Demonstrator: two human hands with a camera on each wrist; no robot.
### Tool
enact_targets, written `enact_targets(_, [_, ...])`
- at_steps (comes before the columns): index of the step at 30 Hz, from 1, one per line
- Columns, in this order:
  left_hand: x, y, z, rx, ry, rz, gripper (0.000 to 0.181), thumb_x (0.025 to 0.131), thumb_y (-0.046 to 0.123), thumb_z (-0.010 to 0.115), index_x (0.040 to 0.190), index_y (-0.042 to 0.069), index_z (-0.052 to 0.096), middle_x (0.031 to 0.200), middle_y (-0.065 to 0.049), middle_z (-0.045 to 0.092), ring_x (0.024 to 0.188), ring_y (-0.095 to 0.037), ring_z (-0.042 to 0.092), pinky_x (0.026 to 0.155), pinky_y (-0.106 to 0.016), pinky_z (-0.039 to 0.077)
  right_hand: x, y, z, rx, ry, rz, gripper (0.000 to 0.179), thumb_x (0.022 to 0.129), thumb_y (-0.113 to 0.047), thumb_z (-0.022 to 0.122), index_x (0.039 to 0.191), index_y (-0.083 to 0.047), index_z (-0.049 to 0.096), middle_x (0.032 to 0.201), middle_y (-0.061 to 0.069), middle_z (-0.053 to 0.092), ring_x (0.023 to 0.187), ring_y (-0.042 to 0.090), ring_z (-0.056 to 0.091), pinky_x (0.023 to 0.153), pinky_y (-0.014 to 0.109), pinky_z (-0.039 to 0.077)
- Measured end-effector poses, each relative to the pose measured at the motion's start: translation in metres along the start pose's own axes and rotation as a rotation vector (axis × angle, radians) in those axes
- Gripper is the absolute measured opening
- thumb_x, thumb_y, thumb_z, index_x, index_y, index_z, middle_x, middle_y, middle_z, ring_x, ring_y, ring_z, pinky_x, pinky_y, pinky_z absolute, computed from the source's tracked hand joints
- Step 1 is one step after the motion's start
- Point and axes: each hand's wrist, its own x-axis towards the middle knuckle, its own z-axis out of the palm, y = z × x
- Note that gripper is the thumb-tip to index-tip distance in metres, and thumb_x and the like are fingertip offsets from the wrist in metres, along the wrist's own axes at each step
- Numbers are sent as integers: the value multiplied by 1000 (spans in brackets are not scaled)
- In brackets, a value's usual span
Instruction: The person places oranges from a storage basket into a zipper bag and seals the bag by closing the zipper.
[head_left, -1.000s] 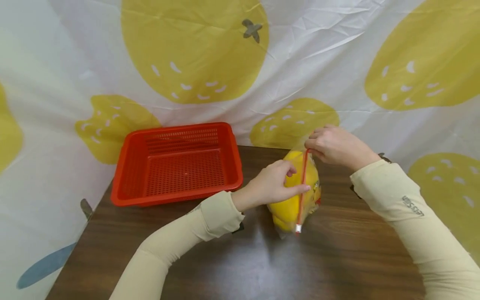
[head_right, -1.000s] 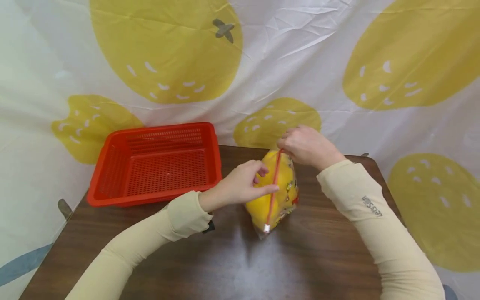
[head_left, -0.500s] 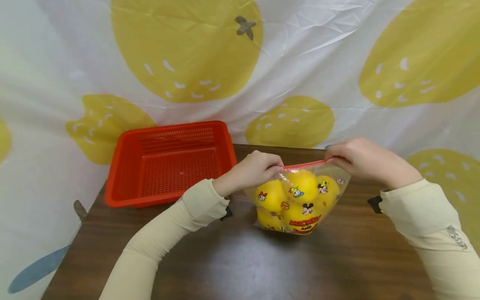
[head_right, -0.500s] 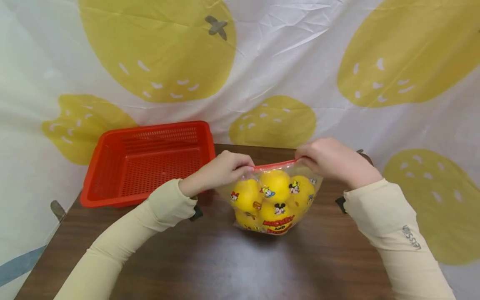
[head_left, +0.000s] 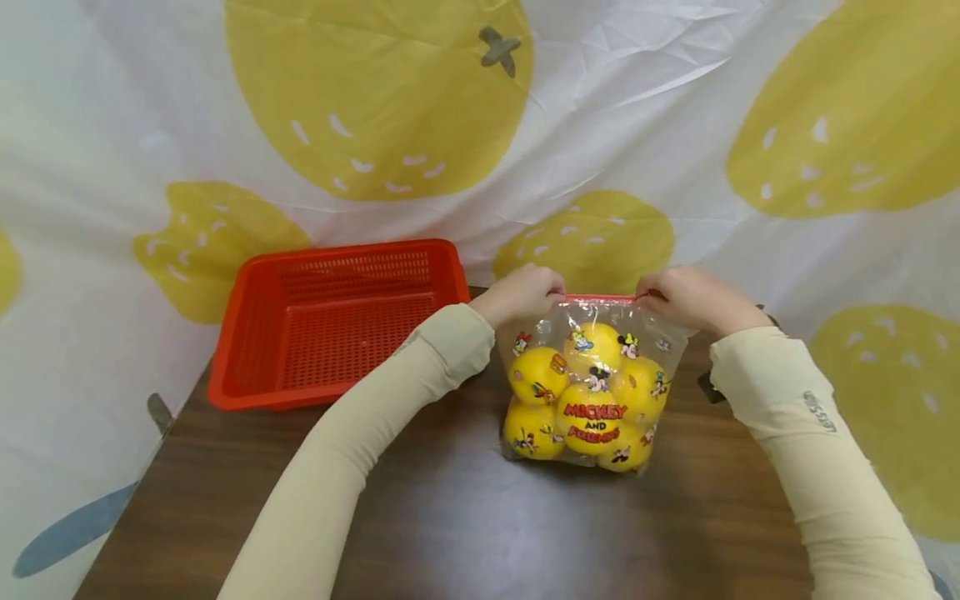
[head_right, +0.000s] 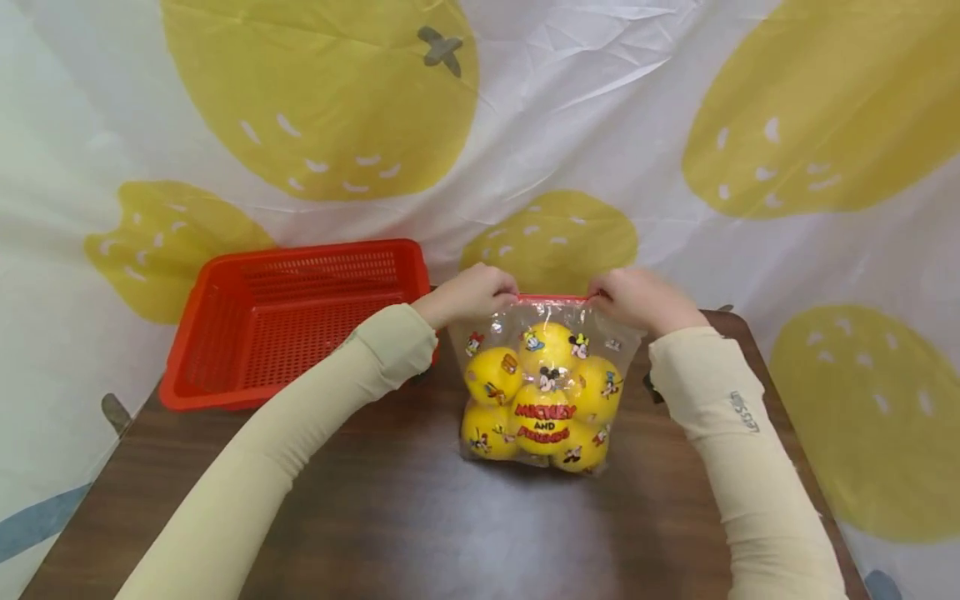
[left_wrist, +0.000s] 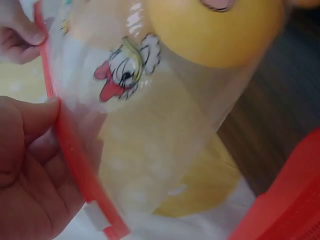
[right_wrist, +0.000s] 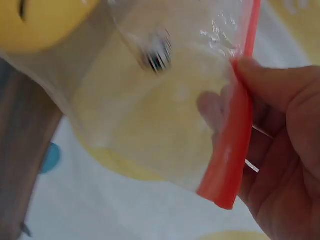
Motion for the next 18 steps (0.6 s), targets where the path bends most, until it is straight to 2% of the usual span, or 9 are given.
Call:
enact_targets(3, [11,-7,11,40,3,-65,19,91,10,49,83,5,66,80,-3,61,73,-15,50,69,-26,41,11,9,16,37,-32,86,12,87,-3,54,88,1,65,82,12,64,76,26,60,70,42,48])
enact_targets(6, [19,-13,20,43,3,-146,19,92,11,49,83,7,65,80,-3,60,72,-15,50,67,-26,40,21,17,31,80,-34,142,15,87,-2,51,91,5,64,86,17,64,80,30,61,73,44,48])
enact_targets(10, [25,-17,30,65,-10,-273,20,93,13,47,81,9,62,79,-3,57,70,-15,48,62,-27,38,31,24,48,79,-37,212,17,88,-4,51,94,4,66,91,18,65,85,32,61,75,45,48])
enact_targets(12, [26,-18,36,76,-24,-316,19,93,13,46,83,9,61,81,-4,58,72,-15,50,62,-28,40,32,26,56,70,-50,240,18,89,-6,52,95,3,66,93,18,65,86,33,61,76,45,48])
enact_targets(15, [25,-20,44,70,-45,-341,18,93,13,45,95,10,63,94,-4,62,81,-15,55,68,-30,44,28,29,65,84,-58,265,19,88,-6,52,96,2,67,93,18,65,87,33,61,75,45,48])
enact_targets(18, [20,-21,46,41,-43,-324,25,92,14,45,112,10,61,110,-5,61,98,-17,57,79,-31,47,21,30,67,126,-51,266,20,88,-6,51,99,5,65,93,19,64,85,32,60,74,45,48])
